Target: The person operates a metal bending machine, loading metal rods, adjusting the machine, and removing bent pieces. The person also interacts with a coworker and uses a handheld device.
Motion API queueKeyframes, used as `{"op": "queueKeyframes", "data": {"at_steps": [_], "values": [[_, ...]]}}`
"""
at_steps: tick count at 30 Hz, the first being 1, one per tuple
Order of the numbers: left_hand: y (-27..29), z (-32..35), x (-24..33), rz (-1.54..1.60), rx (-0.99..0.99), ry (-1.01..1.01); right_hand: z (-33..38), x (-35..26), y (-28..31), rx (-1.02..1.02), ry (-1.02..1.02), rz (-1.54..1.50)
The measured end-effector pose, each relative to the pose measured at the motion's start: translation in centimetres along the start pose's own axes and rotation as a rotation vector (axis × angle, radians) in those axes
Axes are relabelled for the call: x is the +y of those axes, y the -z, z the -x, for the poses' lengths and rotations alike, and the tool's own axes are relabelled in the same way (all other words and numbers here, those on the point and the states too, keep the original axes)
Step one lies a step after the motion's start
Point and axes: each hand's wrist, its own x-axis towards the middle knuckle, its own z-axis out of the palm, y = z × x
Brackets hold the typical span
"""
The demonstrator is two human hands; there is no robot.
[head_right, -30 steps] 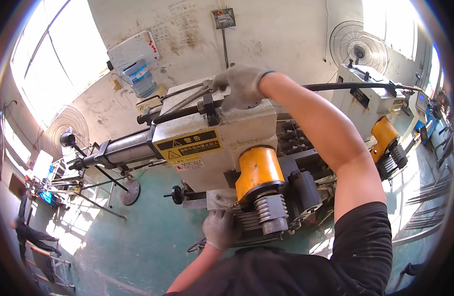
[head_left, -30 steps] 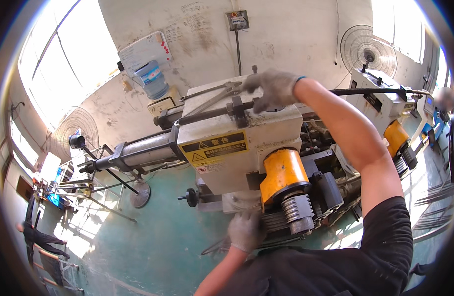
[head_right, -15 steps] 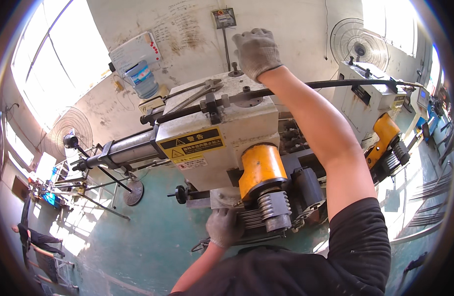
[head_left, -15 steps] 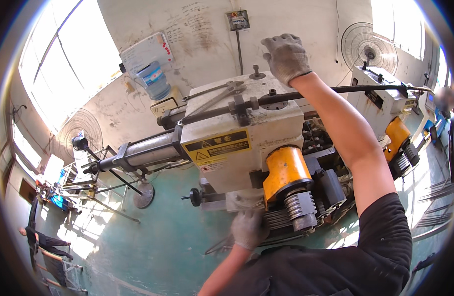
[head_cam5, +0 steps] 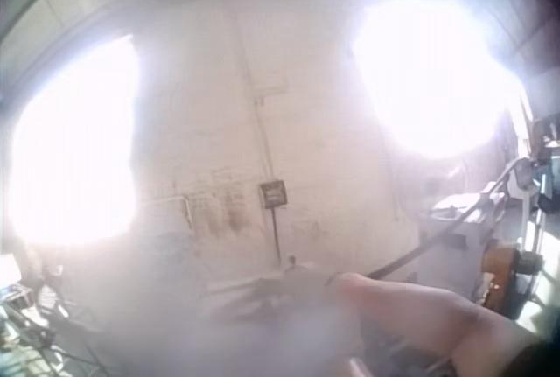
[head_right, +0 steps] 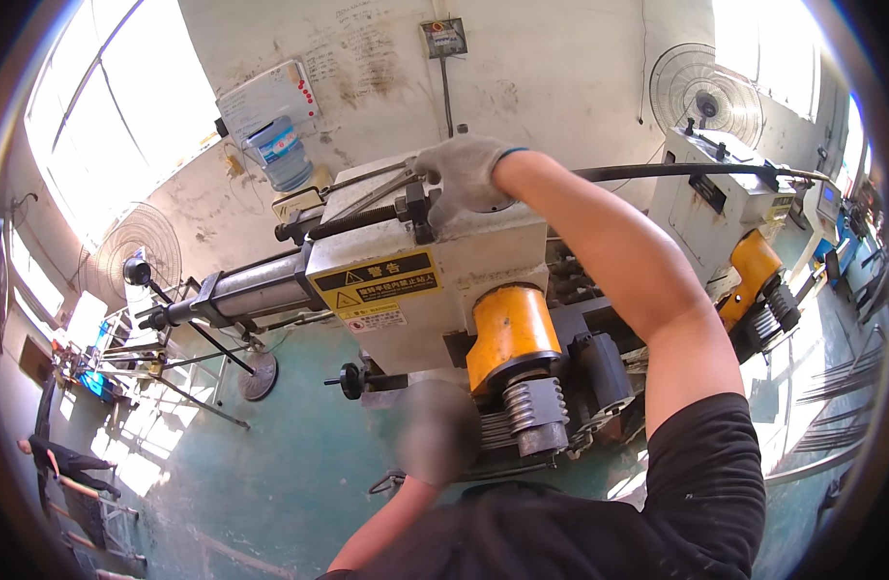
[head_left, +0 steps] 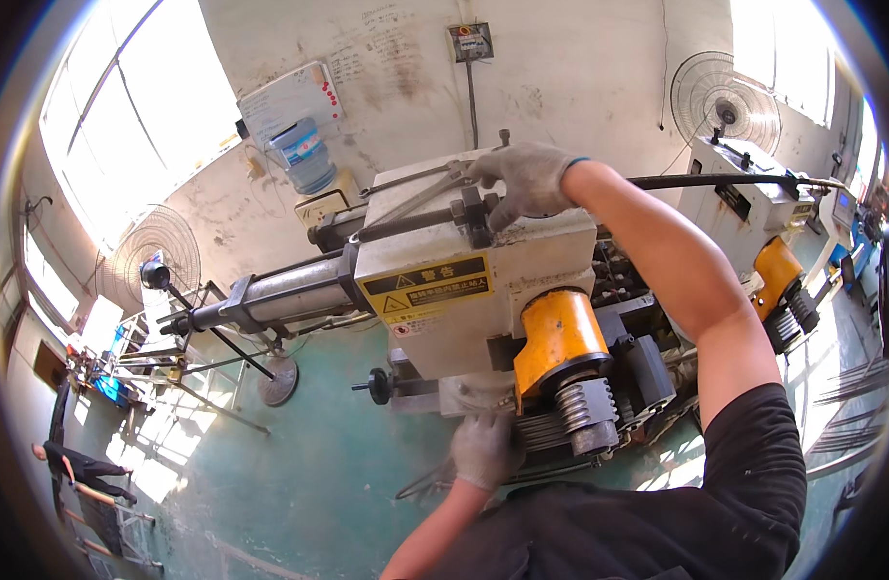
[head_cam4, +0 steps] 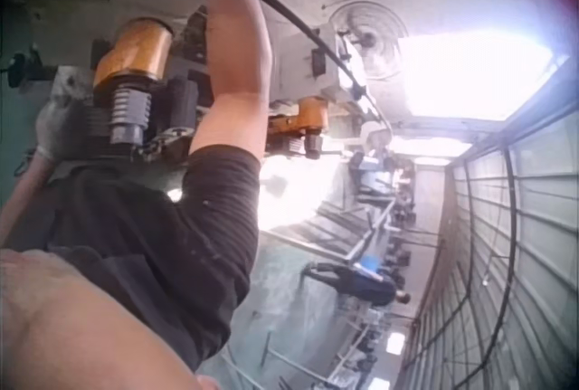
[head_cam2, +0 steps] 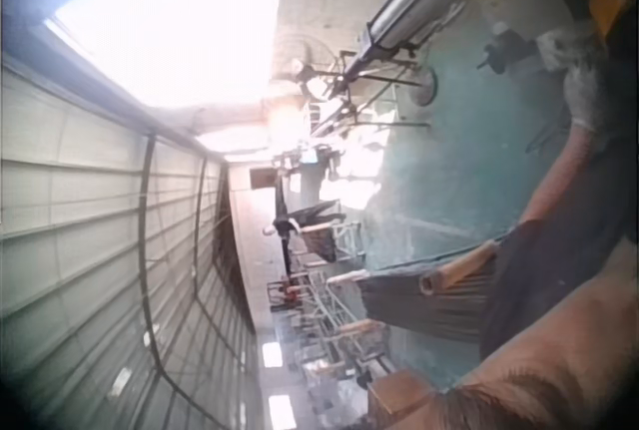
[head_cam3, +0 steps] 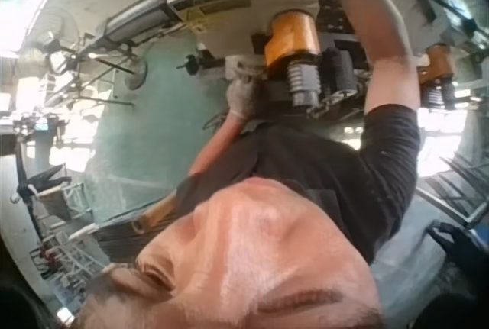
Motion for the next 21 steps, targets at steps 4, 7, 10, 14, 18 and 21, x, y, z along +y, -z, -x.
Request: {"op": "queueKeyframes", "data": {"at_steps": [4, 7, 10, 14, 18, 21], "values": [[0.3, -0.4, 0.6, 0.06, 0.027, 0.02, -1.2, -0.4, 2.0, 0.26, -0.267, 0.222], [0.4, 0.0, 0.4, 0.038, 0.016, 0.019, -0.8, -0.7, 2.2, 0.282, -0.379, 0.053], [0.2, 0.2, -0.4, 0.035, 0.003, 0.001, 0.4, -3.0, 1.6, -0.132, 0.013, -0.049], [0.0, 0.1, -0.1, 0.048, 0.04, 0.007, -1.2, -2.0, -0.6, -0.078, -0.05, 0.009], [0.5, 0.6, -0.5, 0.023, 0.033, -0.002, -2.3, -1.1, -1.7, -0.063, -0.096, -0.156], [0.6, 0.4, -0.8, 0.03, 0.074, -0.02, -4.1, -0.6, -0.6, 0.114, -0.11, -0.344]]}}
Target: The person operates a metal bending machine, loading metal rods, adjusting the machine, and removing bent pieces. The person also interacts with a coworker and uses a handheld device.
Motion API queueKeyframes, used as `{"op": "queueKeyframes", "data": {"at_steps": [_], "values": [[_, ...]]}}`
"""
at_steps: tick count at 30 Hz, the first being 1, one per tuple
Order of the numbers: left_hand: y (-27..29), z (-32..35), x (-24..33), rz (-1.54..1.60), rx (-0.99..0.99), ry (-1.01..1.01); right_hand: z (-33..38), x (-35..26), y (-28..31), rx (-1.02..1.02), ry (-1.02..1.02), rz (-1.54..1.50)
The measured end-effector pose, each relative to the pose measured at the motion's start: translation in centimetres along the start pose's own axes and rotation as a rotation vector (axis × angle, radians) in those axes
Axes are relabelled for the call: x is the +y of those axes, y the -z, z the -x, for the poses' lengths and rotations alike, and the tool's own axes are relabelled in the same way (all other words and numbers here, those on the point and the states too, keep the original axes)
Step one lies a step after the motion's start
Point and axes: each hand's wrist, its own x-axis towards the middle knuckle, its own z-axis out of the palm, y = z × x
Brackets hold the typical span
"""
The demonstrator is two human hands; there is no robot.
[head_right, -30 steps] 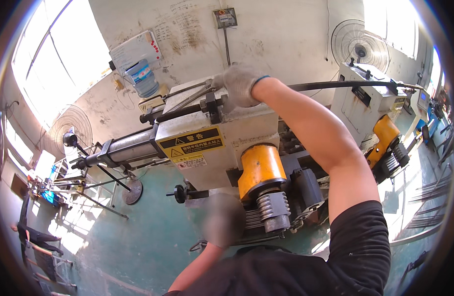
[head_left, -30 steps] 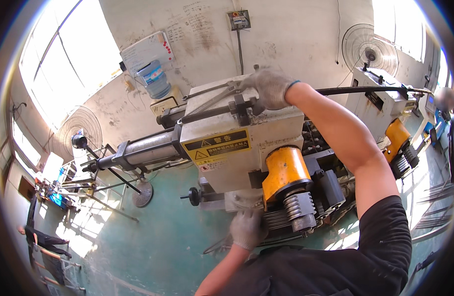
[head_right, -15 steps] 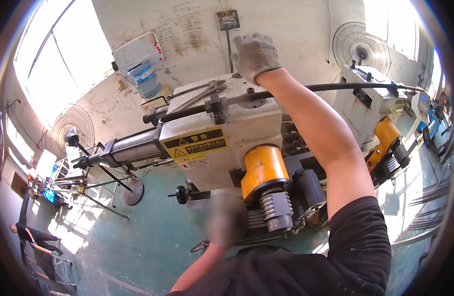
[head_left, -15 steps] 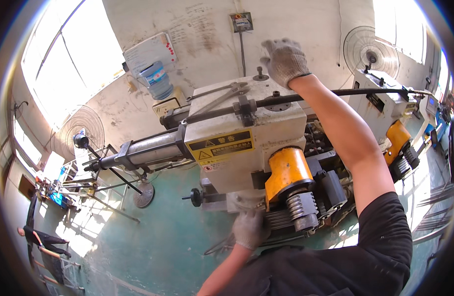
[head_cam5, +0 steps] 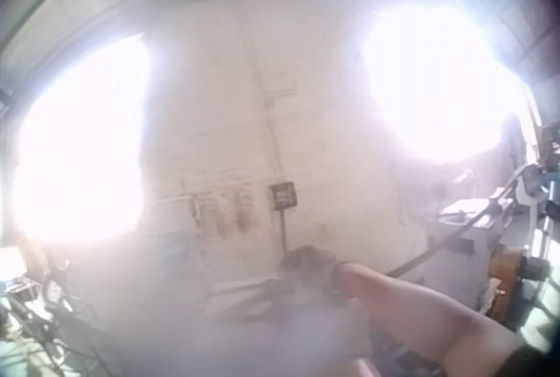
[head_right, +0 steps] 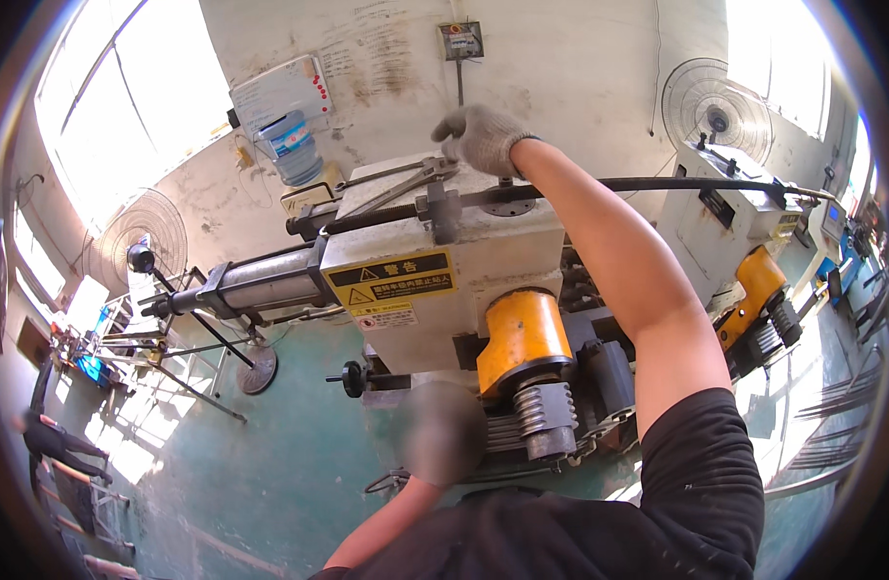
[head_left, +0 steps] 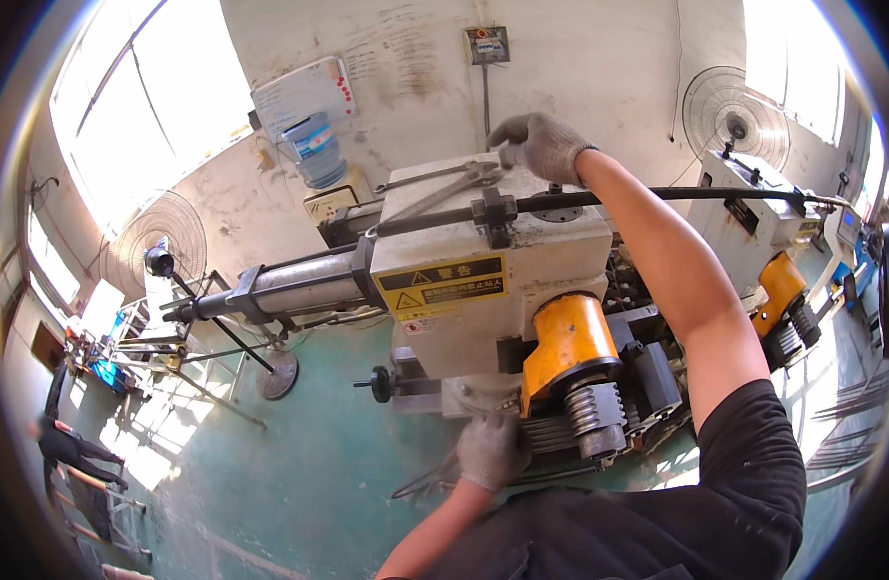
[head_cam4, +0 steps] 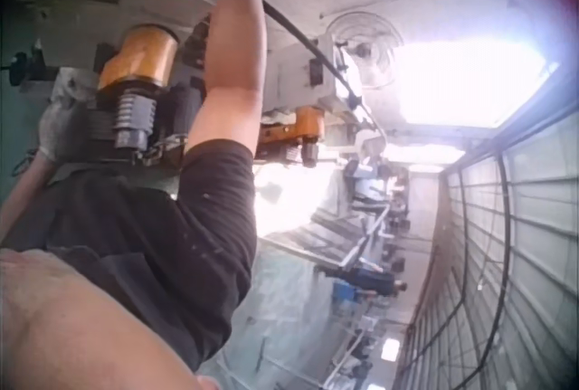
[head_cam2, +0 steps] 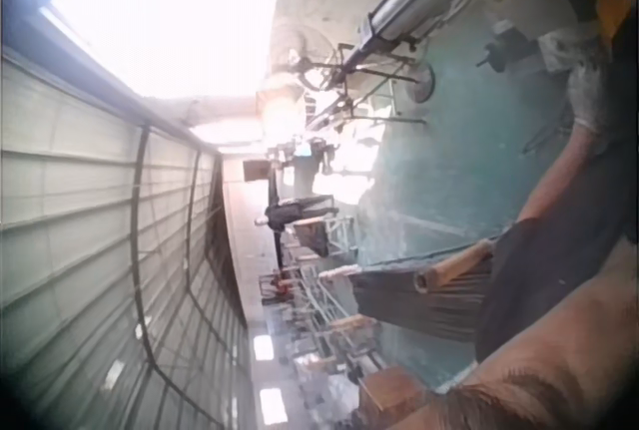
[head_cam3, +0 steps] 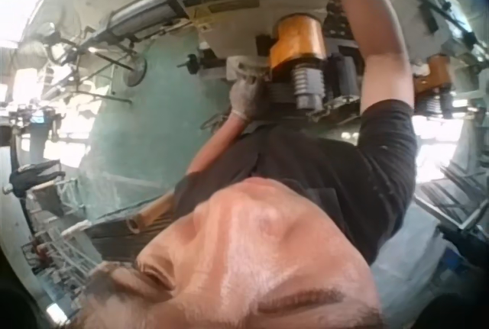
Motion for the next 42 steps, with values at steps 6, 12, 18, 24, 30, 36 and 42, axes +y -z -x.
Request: {"op": "queueKeyframes", "data": {"at_steps": [6, 12, 18, 24, 30, 36, 42], "values": [[1.3, -0.5, 0.5, -0.036, -0.054, 0.033, -6.2, -4.5, -4.3, -0.279, 0.189, 0.345], [1.1, 0.0, 0.1, -0.059, -0.096, 0.037, -12.8, -3.7, -11.1, -0.554, 0.278, 0.666], [2.0, -0.3, -0.8, 0.03, -0.045, 0.039, -12.0, -3.9, -11.0, -0.331, 0.268, 0.534], [3.8, -1.4, 0.0, 0.007, -0.063, 0.07, -10.9, -5.4, -5.2, 0.472, 0.149, -0.486], [3.6, -1.2, -0.4, -0.007, -0.115, 0.075, -8.2, -9.5, -0.4, 0.521, 0.1, -1.314], [4.0, -0.3, 0.0, -0.002, -0.129, 0.084, -6.5, -9.5, -4.5, 0.68, 0.155, -1.138], [5.1, -0.2, -0.2, -0.002, -0.148, 0.086, -6.9, -9.6, -5.9, 0.692, 0.181, -1.023]]}}
